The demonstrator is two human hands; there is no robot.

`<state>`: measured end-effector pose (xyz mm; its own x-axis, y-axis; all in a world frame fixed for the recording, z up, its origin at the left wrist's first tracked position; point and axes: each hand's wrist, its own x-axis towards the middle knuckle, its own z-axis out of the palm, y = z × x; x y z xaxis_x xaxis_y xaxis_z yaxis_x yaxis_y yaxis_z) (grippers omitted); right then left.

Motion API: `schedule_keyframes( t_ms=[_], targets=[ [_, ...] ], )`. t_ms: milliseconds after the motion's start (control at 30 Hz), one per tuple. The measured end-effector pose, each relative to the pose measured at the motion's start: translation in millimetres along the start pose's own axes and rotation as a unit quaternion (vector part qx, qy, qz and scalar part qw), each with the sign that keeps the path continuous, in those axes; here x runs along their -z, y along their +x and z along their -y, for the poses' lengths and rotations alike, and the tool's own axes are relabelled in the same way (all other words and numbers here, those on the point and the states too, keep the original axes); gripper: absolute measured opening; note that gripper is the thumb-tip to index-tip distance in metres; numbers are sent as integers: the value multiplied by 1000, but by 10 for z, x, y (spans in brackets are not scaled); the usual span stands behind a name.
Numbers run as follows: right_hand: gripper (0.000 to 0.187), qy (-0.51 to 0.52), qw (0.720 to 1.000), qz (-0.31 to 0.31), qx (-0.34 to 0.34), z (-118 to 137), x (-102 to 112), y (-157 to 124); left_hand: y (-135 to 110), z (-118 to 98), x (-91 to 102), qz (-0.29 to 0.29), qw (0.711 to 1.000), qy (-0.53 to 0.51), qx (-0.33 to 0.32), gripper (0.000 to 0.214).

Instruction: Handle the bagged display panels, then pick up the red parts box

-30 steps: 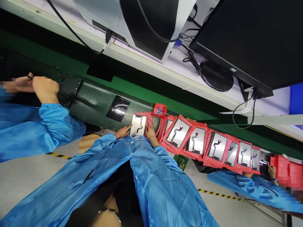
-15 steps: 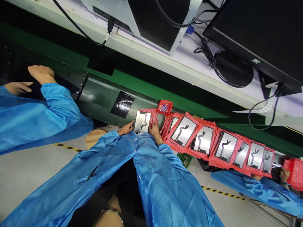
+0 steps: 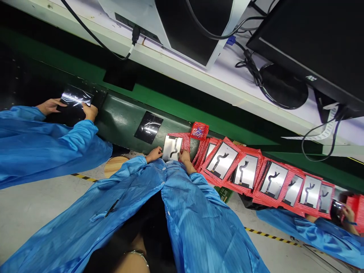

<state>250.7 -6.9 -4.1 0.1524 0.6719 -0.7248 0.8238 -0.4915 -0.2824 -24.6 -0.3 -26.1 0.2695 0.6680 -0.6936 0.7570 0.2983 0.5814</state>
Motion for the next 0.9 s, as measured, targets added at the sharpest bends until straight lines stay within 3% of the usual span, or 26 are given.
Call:
schedule_keyframes(
  t_ms=[233, 433, 533, 667, 767, 833, 900],
  targets=[
    [34, 23, 998, 10, -50, 173, 60, 135, 130, -90, -117, 12, 980, -162, 118, 28],
    [36, 139, 988, 4, 66, 377, 17, -20, 110, -21, -90, 4, 971, -197, 132, 23],
    [41, 138, 984, 15, 112, 486, 139, -112, 75, 52, -21, -9, 969, -211, 124, 22],
    [52, 71, 971, 11, 228, 565, 648, -221, 30, 174, 109, -83, 961, -235, 118, 29],
    [53, -50, 952, 14, 303, 653, 1067, -237, 24, 248, 195, -147, 945, -264, 121, 32],
    [48, -164, 939, 17, 302, 758, 1193, -181, 34, 263, 227, -158, 941, -272, 124, 32],
    [36, -267, 919, 36, 287, 889, 1129, -76, 44, 248, 235, -151, 943, -270, 123, 32]
  ],
)
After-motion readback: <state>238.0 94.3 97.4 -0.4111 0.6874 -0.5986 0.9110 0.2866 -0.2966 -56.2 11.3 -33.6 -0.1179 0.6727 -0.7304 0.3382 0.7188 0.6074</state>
